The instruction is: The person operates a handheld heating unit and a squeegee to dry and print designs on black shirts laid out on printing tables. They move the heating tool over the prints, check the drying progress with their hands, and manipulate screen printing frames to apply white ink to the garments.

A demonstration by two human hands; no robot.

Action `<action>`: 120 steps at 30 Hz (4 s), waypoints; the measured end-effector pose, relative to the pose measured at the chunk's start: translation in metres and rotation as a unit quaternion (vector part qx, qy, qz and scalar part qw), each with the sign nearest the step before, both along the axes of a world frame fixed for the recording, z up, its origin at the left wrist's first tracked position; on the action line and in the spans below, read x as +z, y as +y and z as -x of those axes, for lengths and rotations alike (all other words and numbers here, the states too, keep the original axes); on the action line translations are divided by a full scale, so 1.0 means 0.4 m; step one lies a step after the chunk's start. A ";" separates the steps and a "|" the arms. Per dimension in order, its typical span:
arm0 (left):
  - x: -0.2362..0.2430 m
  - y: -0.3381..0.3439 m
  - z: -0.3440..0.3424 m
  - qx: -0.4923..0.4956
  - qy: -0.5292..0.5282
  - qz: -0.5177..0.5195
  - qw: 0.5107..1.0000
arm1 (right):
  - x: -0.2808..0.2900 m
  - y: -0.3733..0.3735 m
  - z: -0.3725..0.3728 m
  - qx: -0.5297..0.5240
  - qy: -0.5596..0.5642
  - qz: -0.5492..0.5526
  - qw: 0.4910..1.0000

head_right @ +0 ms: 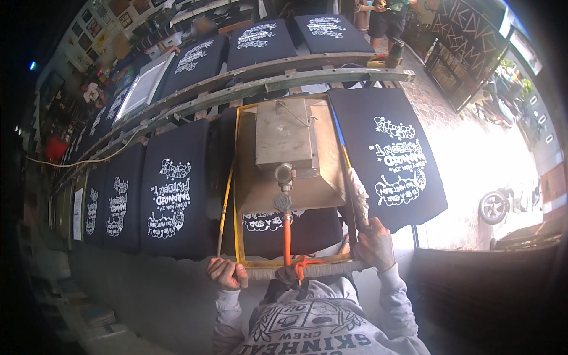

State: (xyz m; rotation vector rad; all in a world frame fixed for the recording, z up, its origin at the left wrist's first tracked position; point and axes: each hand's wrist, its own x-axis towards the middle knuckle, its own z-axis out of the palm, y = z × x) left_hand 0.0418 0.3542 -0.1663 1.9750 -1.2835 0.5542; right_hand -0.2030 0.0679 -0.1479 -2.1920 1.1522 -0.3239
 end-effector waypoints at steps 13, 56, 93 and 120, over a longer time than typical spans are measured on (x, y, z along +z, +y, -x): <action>0.009 0.001 0.012 0.012 0.012 0.002 1.000 | -0.006 0.006 0.016 0.051 -0.040 0.081 0.995; 0.078 0.147 0.454 0.226 0.140 -0.072 0.961 | -0.023 -0.023 0.142 0.293 0.063 0.010 0.954; -0.027 0.214 0.755 0.287 0.074 -0.127 0.947 | -0.025 -0.114 0.046 0.336 0.014 -0.036 0.941; 0.030 -0.020 0.687 0.362 0.072 -0.119 0.922 | 0.008 -0.276 0.015 0.265 0.024 -0.129 0.955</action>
